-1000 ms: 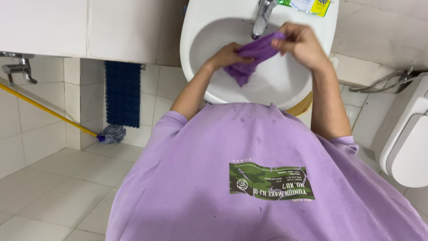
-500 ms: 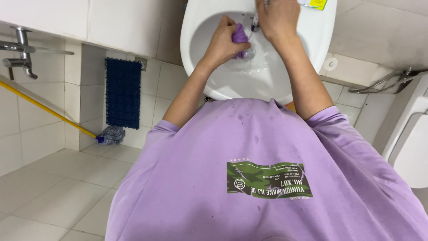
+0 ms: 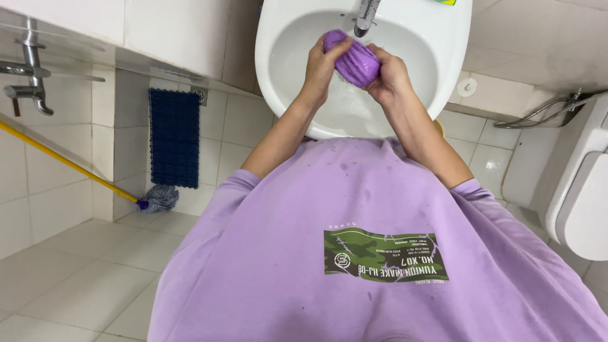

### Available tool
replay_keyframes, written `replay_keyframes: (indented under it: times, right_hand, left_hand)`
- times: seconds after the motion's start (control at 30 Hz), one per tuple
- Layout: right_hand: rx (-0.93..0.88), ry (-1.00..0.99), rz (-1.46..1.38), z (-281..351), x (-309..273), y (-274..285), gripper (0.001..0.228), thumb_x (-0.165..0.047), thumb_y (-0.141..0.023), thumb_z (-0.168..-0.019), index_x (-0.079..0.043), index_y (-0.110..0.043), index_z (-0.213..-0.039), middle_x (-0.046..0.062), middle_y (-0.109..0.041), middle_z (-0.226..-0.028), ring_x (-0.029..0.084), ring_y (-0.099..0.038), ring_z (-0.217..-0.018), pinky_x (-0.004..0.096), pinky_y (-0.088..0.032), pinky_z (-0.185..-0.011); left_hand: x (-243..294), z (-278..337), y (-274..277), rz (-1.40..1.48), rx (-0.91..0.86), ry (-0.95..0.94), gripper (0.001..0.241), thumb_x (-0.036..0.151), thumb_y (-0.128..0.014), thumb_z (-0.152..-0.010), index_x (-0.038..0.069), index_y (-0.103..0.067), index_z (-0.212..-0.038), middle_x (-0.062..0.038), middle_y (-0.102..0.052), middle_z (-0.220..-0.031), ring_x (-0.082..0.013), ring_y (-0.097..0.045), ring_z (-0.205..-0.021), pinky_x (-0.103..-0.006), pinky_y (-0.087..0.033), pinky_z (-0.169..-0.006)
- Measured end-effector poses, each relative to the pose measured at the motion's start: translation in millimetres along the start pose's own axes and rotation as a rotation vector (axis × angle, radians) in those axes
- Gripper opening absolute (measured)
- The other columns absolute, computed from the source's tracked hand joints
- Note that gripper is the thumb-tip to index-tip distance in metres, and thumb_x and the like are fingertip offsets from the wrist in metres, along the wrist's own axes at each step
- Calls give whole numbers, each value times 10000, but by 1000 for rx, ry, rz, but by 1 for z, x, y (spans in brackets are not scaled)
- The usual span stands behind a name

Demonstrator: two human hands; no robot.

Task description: The person uses a handheld bidet sprayer to rinse the toilet bowl and surrounding floor area. They then wet a purple cloth in the sink, wring it out, and wipe the toilet tank, lid, and seat. The person rinses the cloth again in the sink and wrings it out.

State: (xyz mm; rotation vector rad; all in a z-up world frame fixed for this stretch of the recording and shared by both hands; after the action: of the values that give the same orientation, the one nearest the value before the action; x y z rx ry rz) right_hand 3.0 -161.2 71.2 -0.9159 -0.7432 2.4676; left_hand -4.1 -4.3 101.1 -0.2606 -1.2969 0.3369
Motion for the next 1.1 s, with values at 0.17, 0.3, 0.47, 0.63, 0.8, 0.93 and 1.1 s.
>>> replay_keyframes:
  times: [0.17, 0.3, 0.47, 0.63, 0.8, 0.93, 1.1]
  right_hand:
    - [-193, 165, 103, 36, -12, -36, 294, -186, -548, -1109, -18, -544, -1351, 144, -600, -1260, 286, -628, -1155, 543, -596, -1045]
    - [-12, 106, 130, 54, -5, -41, 435, -401, -643, -946, -151, -476, -1260, 146, -609, -1247, 324, -677, -1181, 603, -587, -937]
    - [-189, -40, 134, 41, 19, -8, 693, -329, -828, -774, -293, -429, -1339, 99, -643, -1245, 308, -689, -1163, 555, -576, -899]
    - [-410, -226, 617, 62, 22, -45, 295, -127, -800, -896, 34, -690, -1116, 97, -770, -1037, 100, -598, -719, 202, -405, -481]
    - [-243, -41, 603, 22, 26, -23, 139, 1, -718, -813, -52, -591, -833, 21, -566, -666, 69, -440, -484, 226, -302, -403]
    - [7, 183, 783, -10, 50, -11, 185, -31, -787, -837, -28, -607, -796, 15, -517, -629, 104, -409, -474, 290, -278, -414]
    - [190, 854, 1482, -5, 58, -36, 151, -118, -796, -776, -10, -703, -726, 157, -711, -690, 271, -678, -584, 396, -527, -526]
  left_hand:
    - [-28, -10, -16, 485, -172, 284, 457, 378, -656, -967, -50, -671, -1125, -129, -722, -999, -226, -706, -929, -343, -614, -841]
    - [-19, -4, -19, 369, -113, 155, 225, 172, -648, -960, 62, -604, -1152, -78, -717, -1038, -185, -701, -998, -342, -608, -873]
    - [12, 13, -48, 104, -252, 21, 187, 216, -603, -1033, 40, -627, -1093, -58, -663, -855, -158, -716, -863, -329, -618, -778]
    - [35, 2, -65, -204, -586, -13, 483, 528, -546, -1036, 71, -571, -881, 35, -511, -634, -63, -585, -553, -258, -607, -594]
    - [24, -22, -60, -209, -382, 74, 537, 611, -537, -973, 102, -537, -801, 47, -463, -611, -69, -517, -479, -279, -540, -489]
    - [-11, -44, -25, -407, -83, -78, 597, 651, -435, -998, 136, -516, -706, 34, -457, -570, -91, -473, -485, -281, -481, -498]
    - [-37, -41, 13, -618, 98, -118, 631, 578, -385, -1049, 93, -486, -658, -22, -461, -564, -175, -476, -544, -379, -438, -573]
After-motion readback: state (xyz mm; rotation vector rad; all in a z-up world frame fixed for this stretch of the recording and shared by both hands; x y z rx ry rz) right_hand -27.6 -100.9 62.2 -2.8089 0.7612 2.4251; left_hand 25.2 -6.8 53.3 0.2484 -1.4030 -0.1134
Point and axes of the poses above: each hand's wrist, its own z-axis away from the middle knuckle, its own y-axis out of the back of the hand, x = y × z, the point moved 5 cm from there along -z, towards the middle knuckle
